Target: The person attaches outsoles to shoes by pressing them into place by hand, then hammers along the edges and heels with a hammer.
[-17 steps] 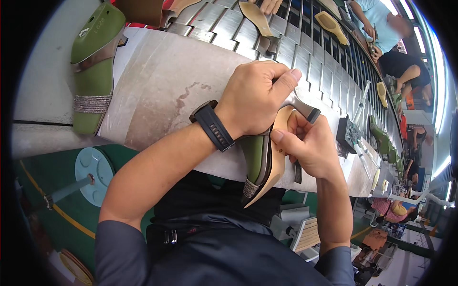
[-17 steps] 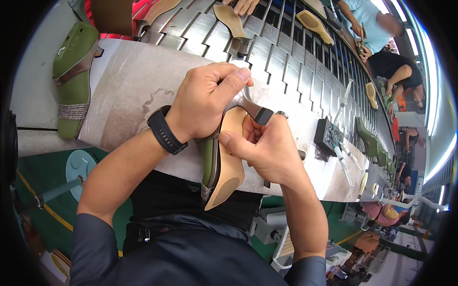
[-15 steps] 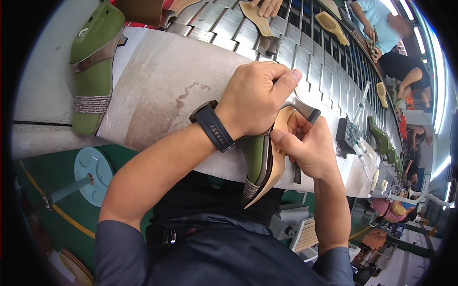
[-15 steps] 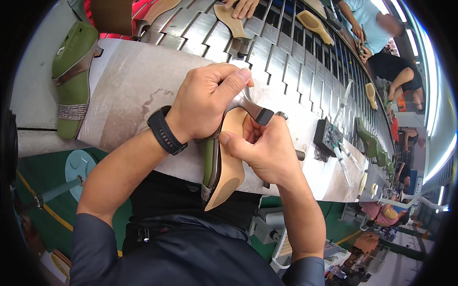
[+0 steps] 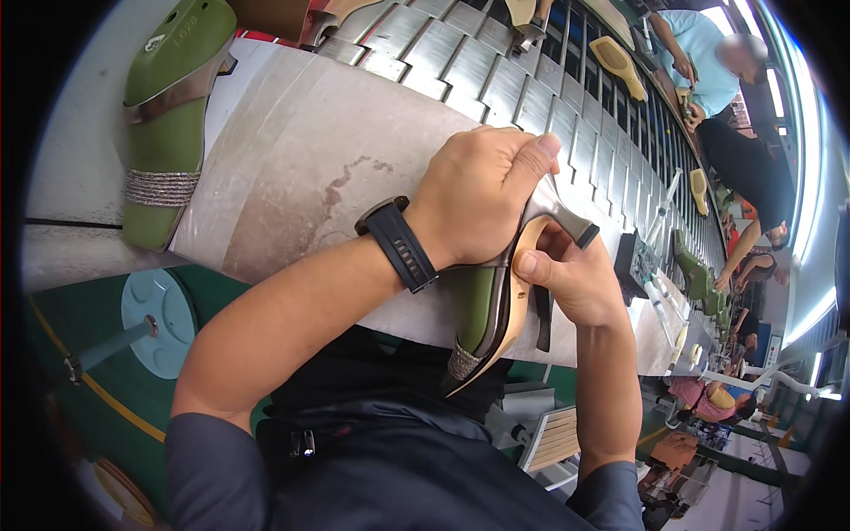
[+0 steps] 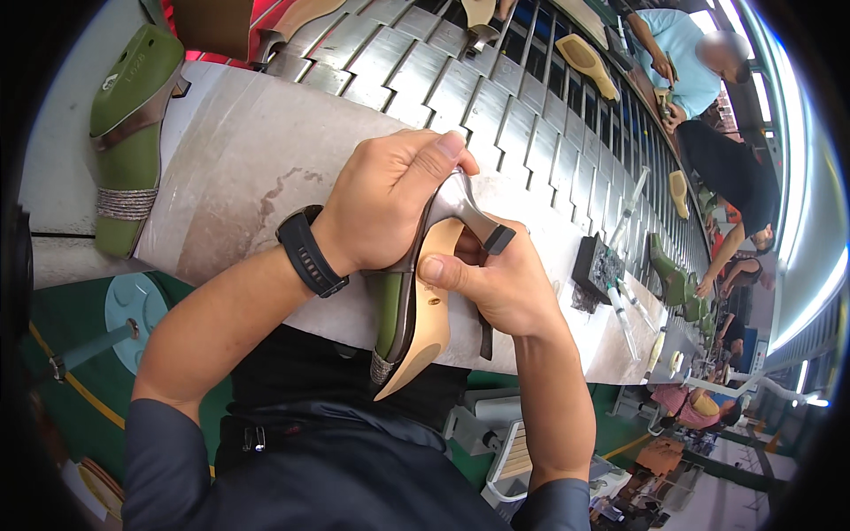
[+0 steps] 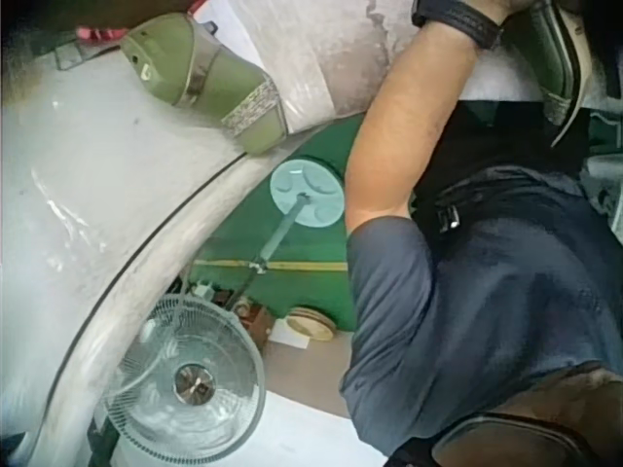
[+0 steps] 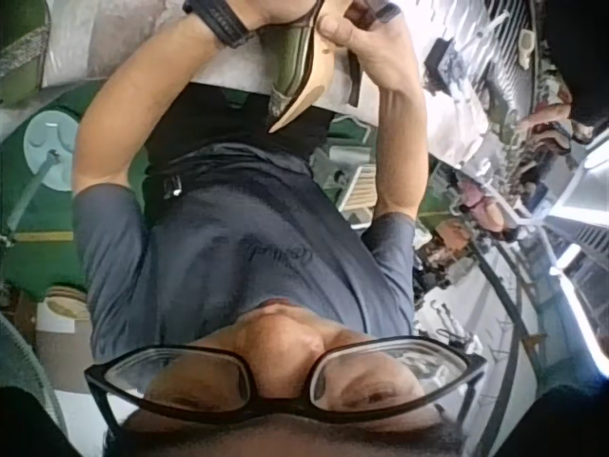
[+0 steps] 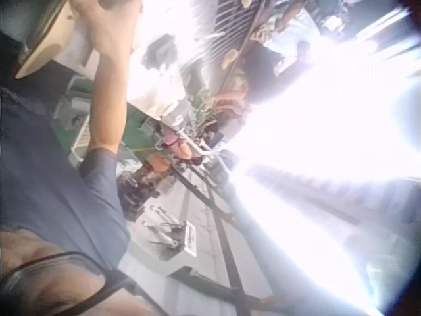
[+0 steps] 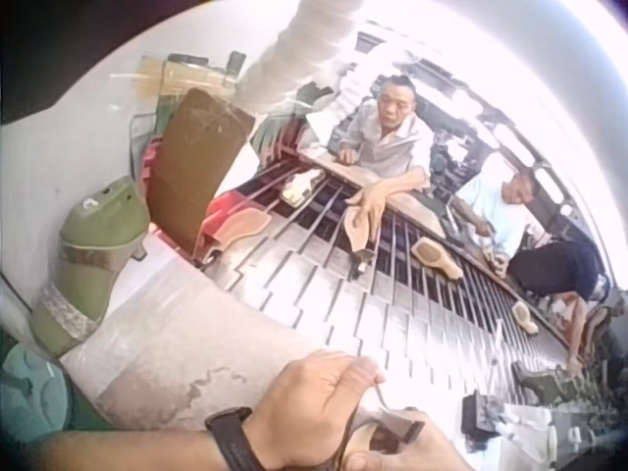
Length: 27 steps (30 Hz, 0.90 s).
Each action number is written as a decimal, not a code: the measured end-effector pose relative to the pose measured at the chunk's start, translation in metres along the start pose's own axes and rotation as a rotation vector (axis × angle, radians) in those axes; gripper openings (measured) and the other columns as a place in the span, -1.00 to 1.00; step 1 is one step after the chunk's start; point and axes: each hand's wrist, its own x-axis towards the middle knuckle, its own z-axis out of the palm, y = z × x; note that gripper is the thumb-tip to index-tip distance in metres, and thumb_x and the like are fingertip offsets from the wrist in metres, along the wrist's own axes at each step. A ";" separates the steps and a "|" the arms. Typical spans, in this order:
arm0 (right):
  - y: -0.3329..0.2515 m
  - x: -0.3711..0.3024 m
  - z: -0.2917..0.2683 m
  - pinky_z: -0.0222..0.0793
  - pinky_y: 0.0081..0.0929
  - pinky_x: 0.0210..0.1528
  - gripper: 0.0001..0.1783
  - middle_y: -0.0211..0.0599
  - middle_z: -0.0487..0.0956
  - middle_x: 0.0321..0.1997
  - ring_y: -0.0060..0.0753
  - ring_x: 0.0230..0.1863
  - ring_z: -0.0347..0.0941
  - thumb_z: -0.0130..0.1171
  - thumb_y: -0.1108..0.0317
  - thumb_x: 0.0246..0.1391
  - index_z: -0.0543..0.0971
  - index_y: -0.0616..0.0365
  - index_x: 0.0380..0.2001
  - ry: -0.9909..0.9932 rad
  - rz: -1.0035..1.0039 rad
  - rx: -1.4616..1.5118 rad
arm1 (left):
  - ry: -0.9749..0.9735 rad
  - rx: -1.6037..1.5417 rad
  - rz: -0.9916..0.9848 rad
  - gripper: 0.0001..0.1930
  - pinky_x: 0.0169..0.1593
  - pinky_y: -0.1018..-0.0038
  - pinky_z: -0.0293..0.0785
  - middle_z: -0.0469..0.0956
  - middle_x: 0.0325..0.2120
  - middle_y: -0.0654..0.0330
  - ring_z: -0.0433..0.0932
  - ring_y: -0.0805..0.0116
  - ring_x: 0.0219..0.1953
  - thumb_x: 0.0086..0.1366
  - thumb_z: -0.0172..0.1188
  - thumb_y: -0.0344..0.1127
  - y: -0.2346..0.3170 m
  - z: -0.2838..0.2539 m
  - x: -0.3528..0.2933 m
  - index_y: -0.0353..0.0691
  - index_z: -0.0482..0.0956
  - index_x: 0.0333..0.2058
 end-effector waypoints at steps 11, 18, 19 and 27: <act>-0.001 0.012 -0.005 0.48 -0.54 -0.24 -0.53 -0.35 0.70 -0.36 -0.60 -0.33 0.57 0.66 0.19 0.03 0.67 0.35 -0.23 -0.065 0.092 0.014 | 0.016 -0.019 0.042 -0.51 -0.34 0.39 0.42 0.59 -0.53 0.11 0.46 0.43 -0.48 0.62 0.04 -0.03 -0.005 -0.003 0.001 -0.35 0.73 -0.25; 0.009 0.010 0.006 0.47 -0.54 -0.26 -0.60 -0.38 0.69 -0.43 -0.59 -0.36 0.56 0.58 0.13 0.13 0.71 0.30 -0.38 0.044 0.056 0.004 | 0.000 0.006 0.008 -0.51 -0.29 0.41 0.47 0.64 -0.49 0.09 0.53 0.39 -0.44 0.63 0.03 -0.03 -0.003 -0.007 0.003 -0.36 0.74 -0.23; 0.009 0.009 0.011 0.47 -0.53 -0.26 -0.62 -0.39 0.68 -0.40 -0.59 -0.34 0.56 0.56 0.16 0.15 0.70 0.31 -0.32 0.089 0.049 0.011 | -0.002 0.004 0.007 -0.51 -0.29 0.41 0.47 0.64 -0.49 0.09 0.53 0.39 -0.44 0.63 0.03 -0.03 -0.002 -0.008 0.002 -0.36 0.74 -0.23; 0.012 0.009 0.031 0.49 -0.47 -0.15 -0.69 -0.43 0.65 -0.26 -0.63 -0.24 0.51 0.38 0.31 0.28 0.62 0.30 -0.05 0.251 0.030 0.004 | 0.026 0.037 0.020 -0.50 -0.25 0.41 0.51 0.67 -0.47 0.09 0.57 0.40 -0.40 0.63 0.03 -0.03 -0.006 -0.011 0.002 -0.38 0.73 -0.23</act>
